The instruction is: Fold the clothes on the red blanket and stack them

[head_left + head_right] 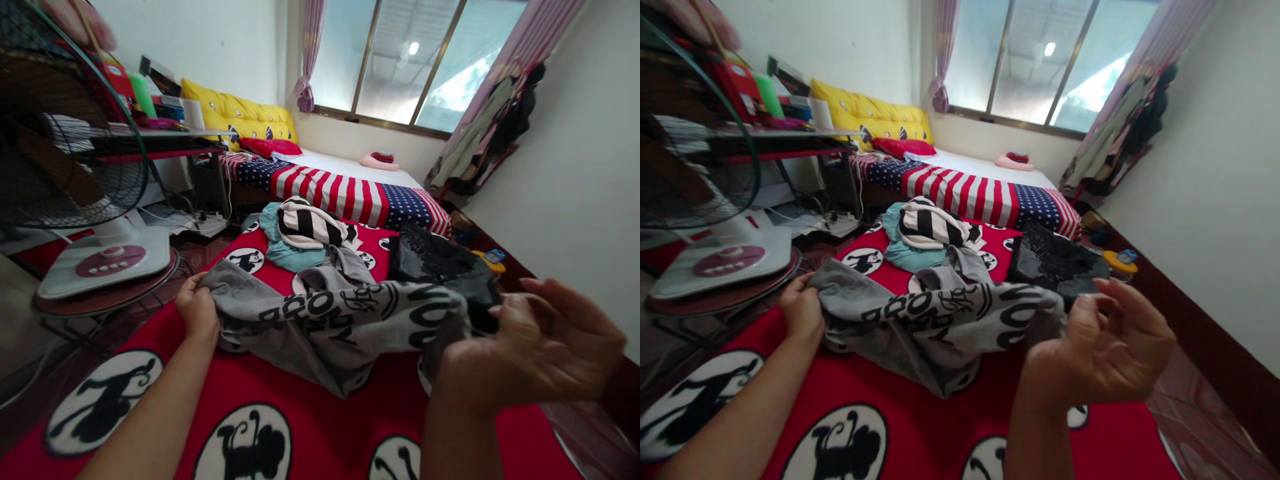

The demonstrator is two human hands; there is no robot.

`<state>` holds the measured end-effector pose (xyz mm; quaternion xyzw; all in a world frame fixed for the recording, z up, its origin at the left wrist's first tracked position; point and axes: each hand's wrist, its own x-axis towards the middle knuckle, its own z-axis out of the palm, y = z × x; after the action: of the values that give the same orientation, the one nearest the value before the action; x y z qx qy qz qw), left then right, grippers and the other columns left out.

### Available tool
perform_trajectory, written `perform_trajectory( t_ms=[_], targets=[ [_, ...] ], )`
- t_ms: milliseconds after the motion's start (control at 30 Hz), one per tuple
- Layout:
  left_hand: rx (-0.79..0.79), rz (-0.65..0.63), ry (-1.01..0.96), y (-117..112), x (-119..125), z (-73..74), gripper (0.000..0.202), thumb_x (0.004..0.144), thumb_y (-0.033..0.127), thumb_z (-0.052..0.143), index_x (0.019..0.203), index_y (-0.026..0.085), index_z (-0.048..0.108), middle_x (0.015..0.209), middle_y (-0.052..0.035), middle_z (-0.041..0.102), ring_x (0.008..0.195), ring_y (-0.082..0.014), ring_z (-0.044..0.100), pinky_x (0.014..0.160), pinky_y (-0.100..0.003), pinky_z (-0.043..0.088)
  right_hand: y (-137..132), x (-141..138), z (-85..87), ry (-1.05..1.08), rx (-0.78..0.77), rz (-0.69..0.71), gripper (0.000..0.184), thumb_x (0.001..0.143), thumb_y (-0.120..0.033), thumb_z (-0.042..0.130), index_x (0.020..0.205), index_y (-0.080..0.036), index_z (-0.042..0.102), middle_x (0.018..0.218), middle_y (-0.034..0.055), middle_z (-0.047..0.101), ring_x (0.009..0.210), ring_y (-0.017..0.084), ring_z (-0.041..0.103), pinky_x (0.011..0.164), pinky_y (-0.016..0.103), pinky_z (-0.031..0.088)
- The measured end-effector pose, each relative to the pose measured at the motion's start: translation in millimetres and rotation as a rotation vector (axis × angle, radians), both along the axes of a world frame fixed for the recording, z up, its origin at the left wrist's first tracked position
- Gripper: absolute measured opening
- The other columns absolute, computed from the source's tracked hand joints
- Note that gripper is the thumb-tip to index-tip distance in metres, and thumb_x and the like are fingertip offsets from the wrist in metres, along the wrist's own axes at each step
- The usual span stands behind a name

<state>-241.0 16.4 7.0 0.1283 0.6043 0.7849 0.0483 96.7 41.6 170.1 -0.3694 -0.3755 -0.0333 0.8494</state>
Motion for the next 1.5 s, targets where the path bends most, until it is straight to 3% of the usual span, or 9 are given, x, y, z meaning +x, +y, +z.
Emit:
perform_trajectory(
  t_ms=[267, 533, 700, 867, 967, 1133, 1233, 1367, 1500],
  targets=[
    [-0.232, 0.016, 0.747, -8, 19, 13.2, 0.031, 0.077, 0.013, 0.051, 0.104, 0.018, 0.065, 0.112, -0.0087, 0.061, 0.115, -0.0250, 0.053, 0.108, -0.041, 0.035, 46, 1, -60.5, -0.648, -0.595, 0.520, 0.023, 0.076, -0.026, 0.066, 0.097, -0.019, 0.071, 0.094, 0.0063, 0.070, 0.081, 0.021, 0.064, 0.072, 0.034, 0.049],
    [-0.836, -0.678, 0.976, -4, 47, 7.1, 0.064, 0.085, 0.043, 0.056, 0.145, 0.029, 0.039, 0.135, -0.0075, 0.057, 0.092, -0.0219, 0.065, 0.080, -0.033, 0.050, 56, -14, -107.1, -1.407, -1.298, 0.463, 0.095, 0.064, -0.033, 0.082, 0.147, -0.020, 0.038, 0.130, 0.0191, 0.056, 0.109, 0.033, 0.061, 0.089, 0.039, 0.043],
    [-0.936, -0.901, 0.999, -8, 42, 19.2, 0.063, 0.080, 0.045, 0.059, 0.141, 0.029, 0.047, 0.126, -0.0067, 0.064, 0.106, -0.0265, 0.062, 0.082, -0.032, 0.046, 51, -16, -97.0, -1.549, -1.320, 0.502, 0.040, 0.069, -0.030, 0.073, 0.108, -0.020, 0.069, 0.107, 0.0111, 0.070, 0.104, 0.028, 0.063, 0.081, 0.031, 0.042],
    [-0.928, -1.218, 0.973, -15, 45, 35.6, 0.021, 0.073, 0.042, 0.064, 0.073, 0.022, 0.069, 0.067, 0.0019, 0.065, 0.066, -0.0179, 0.061, 0.060, -0.025, 0.039, 56, 0, -88.7, -1.423, -1.216, 0.764, 0.010, 0.065, -0.027, 0.067, 0.070, -0.019, 0.070, 0.067, 0.0014, 0.066, 0.071, 0.020, 0.062, 0.061, 0.026, 0.038],
    [-0.630, -0.849, 0.874, -7, 57, 48.9, 0.015, 0.075, 0.035, 0.060, 0.073, 0.020, 0.065, 0.067, 0.0023, 0.062, 0.067, -0.0161, 0.059, 0.062, -0.025, 0.042, 62, 2, -86.6, -0.919, -1.026, 0.773, 0.018, 0.071, -0.033, 0.061, 0.076, -0.016, 0.067, 0.067, 0.0017, 0.064, 0.065, 0.019, 0.061, 0.060, 0.026, 0.043],
    [-0.064, -0.171, 0.783, 8, 81, 62.4, 0.040, 0.084, 0.024, 0.057, 0.123, 0.020, 0.052, 0.139, -0.0117, 0.045, 0.125, -0.0224, 0.049, 0.096, -0.033, 0.046, 55, -19, -77.7, -0.377, -0.426, 0.503, 0.054, 0.081, -0.032, 0.058, 0.133, -0.023, 0.046, 0.151, 0.0122, 0.035, 0.130, 0.024, 0.047, 0.095, 0.035, 0.046],
    [-0.036, -0.231, 0.902, 2, 86, 47.2, 0.040, 0.086, 0.022, 0.056, 0.125, 0.021, 0.052, 0.138, -0.0119, 0.048, 0.128, -0.0226, 0.048, 0.102, -0.037, 0.045, 33, -34, -68.0, -0.563, -0.438, 0.565, 0.036, 0.086, -0.030, 0.055, 0.122, -0.025, 0.055, 0.142, 0.0102, 0.048, 0.124, 0.021, 0.052, 0.090, 0.033, 0.049],
    [-0.242, -0.422, 0.994, -10, 79, 22.3, 0.020, 0.089, 0.027, 0.054, 0.103, 0.022, 0.067, 0.092, -0.0029, 0.073, 0.092, -0.0187, 0.067, 0.089, -0.032, 0.050, 1, -53, -64.9, -1.219, -0.876, 0.777, 0.025, 0.085, -0.045, 0.060, 0.082, -0.022, 0.068, 0.079, 0.0045, 0.071, 0.079, 0.020, 0.066, 0.069, 0.029, 0.048],
    [-0.293, -0.432, 0.776, -12, 70, 23.1, 0.022, 0.090, 0.031, 0.053, 0.100, 0.020, 0.070, 0.072, 0.0011, 0.072, 0.069, -0.0156, 0.069, 0.070, -0.025, 0.051, -14, -74, -78.4, -1.721, -1.110, 0.632, 0.034, 0.073, -0.040, 0.073, 0.097, -0.016, 0.069, 0.098, 0.0128, 0.073, 0.091, 0.027, 0.068, 0.071, 0.031, 0.046]
  ],
)
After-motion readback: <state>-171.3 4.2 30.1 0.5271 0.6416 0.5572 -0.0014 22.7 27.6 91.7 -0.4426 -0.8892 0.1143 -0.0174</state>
